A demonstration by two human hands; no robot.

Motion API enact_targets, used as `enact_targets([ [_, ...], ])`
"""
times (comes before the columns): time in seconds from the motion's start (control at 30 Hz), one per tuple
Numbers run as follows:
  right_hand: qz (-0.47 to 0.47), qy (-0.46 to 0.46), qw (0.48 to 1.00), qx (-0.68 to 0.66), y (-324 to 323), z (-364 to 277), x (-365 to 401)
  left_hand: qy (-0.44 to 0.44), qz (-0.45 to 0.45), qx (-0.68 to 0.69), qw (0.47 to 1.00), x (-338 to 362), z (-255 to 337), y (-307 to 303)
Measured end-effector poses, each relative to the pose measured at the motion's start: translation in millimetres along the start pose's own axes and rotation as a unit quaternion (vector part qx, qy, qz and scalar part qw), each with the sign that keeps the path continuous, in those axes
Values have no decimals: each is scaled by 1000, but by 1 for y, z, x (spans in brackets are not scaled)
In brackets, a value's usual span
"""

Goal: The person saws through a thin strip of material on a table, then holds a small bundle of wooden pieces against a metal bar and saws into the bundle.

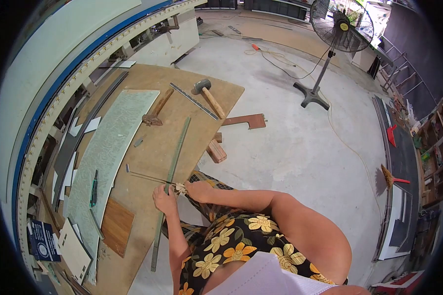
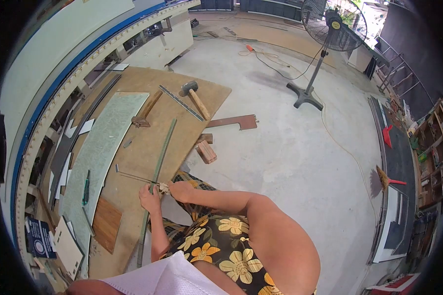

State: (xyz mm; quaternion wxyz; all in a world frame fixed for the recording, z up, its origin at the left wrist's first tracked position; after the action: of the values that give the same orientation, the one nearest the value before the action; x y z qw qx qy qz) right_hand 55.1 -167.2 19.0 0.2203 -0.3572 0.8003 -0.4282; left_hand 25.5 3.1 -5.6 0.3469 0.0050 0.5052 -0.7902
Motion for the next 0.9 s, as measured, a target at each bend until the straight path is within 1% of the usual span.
enact_targets([
  [0.07, 1, 0, 1000, 3, -1, -1, 1, 3, 0, 0, 1000, 0, 0, -1],
  [0.17, 2, -3, 1000, 9, -1, -2, 3, -17, -9, -12, 1000, 0, 3, -2],
  [0.43, 6, 4, 1000, 0, 6, 1, 3, -5, 0, -9, 1000, 1, 2, -1],
  [0.57, 23, -6, 1000, -6, 7, 1, 2, 4, 13, -2, 1000, 1, 3, -2],
  [0.83, 36, -14, 999, 3, 5, 3, 2, 7, 3, -4, 1000, 0, 3, -3],
  [0.9, 25, -10, 1000, -6, 3, 2, 2, 7, 0, -6, 1000, 0, 3, -3],
])
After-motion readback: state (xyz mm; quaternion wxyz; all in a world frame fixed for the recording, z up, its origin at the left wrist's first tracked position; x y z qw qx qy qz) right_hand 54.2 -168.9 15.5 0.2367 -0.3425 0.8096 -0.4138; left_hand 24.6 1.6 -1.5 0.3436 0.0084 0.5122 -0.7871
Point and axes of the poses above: each hand's wrist, its own x-axis away from the middle knuckle, its own y-axis out of the palm, z = x × y, the point moved 1 cm from there along -x, towards the middle knuckle, and after that the axes turned 14 degrees about -y, right-handed, at the moved point
